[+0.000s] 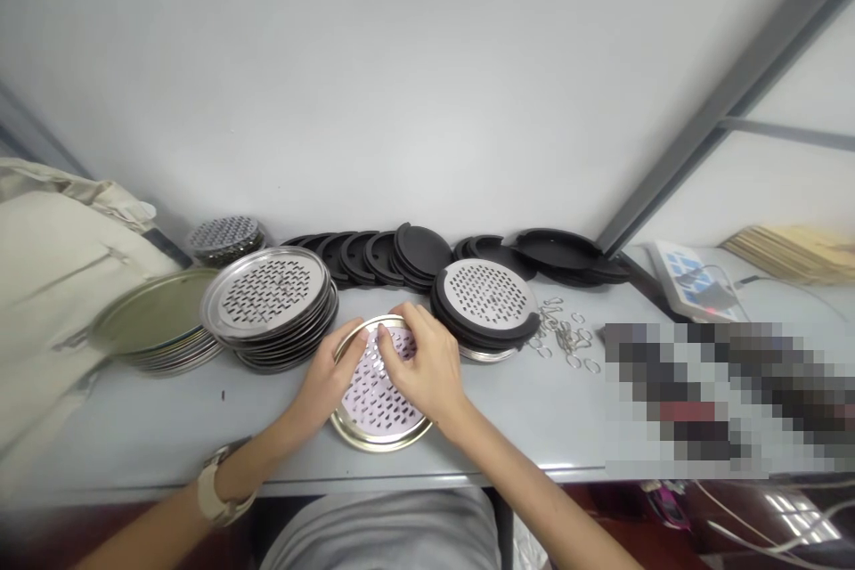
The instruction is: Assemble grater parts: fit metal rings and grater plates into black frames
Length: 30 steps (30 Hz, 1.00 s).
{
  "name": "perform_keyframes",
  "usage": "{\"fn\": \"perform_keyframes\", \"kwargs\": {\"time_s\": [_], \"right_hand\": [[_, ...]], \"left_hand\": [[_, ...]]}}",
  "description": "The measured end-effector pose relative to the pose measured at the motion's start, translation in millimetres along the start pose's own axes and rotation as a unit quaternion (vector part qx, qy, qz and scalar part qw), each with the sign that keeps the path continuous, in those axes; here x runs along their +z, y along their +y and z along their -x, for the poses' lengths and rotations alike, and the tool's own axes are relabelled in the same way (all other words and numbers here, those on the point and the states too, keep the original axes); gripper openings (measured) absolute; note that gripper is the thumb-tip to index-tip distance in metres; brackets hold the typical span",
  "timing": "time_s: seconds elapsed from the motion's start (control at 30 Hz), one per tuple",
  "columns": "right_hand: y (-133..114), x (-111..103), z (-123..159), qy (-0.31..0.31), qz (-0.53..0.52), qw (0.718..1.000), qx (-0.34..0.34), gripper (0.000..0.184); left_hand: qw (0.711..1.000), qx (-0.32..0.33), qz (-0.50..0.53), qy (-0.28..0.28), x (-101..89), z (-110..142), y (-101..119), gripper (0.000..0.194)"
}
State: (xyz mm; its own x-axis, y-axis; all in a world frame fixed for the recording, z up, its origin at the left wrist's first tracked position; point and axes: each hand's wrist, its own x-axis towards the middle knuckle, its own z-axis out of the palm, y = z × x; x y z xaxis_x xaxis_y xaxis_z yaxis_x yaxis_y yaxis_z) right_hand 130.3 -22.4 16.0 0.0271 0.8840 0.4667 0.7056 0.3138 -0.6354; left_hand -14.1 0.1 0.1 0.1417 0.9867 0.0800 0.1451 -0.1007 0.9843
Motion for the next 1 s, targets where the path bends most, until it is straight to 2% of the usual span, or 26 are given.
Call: {"fn": "perform_keyframes", "kwargs": {"time_s": [0.23, 0.37, 0.53, 0.67, 0.77, 0.9, 1.0], "right_hand": [[0, 1, -1, -0.006, 0.023, 1.0, 0.001, 0.011], [1, 0, -1, -0.005, 0.026, 1.0, -0.002, 0.011], [5, 2, -1, -0.011, -0.016, 1.0, -0.01, 0.008], [9, 1, 3, 0.053, -0.022, 0.997, -0.061, 0.025], [11, -1, 7, 0.051, 0.017, 0.991, -0.123, 0.021], [11, -1, 9, -0.003, 0.019, 0.987, -0.158, 0.017], [8, 2, 7, 0.001, 0.017, 0.987, -0.16, 0.012]], "left_hand": [[1.0, 0.026, -0.01, -0.005, -0.6, -1, 3, 0.031], [1.0, 0.009, -0.029, 0.0, -0.1, 1, -1, 0.032], [1.0, -0.021, 0.016, -0.008, -1.7, 2, -1, 0.031], [0.995, -0.089, 0.044, 0.025, -4.2, 0, -3, 0.032], [0.991, -0.117, 0.057, 0.029, -4.6, -1, -6, 0.036], [0.998, -0.06, 0.033, -0.01, -4.2, 2, -2, 0.036], [0.999, 0.004, -0.001, -0.033, -4.3, 6, 6, 0.031]]}}
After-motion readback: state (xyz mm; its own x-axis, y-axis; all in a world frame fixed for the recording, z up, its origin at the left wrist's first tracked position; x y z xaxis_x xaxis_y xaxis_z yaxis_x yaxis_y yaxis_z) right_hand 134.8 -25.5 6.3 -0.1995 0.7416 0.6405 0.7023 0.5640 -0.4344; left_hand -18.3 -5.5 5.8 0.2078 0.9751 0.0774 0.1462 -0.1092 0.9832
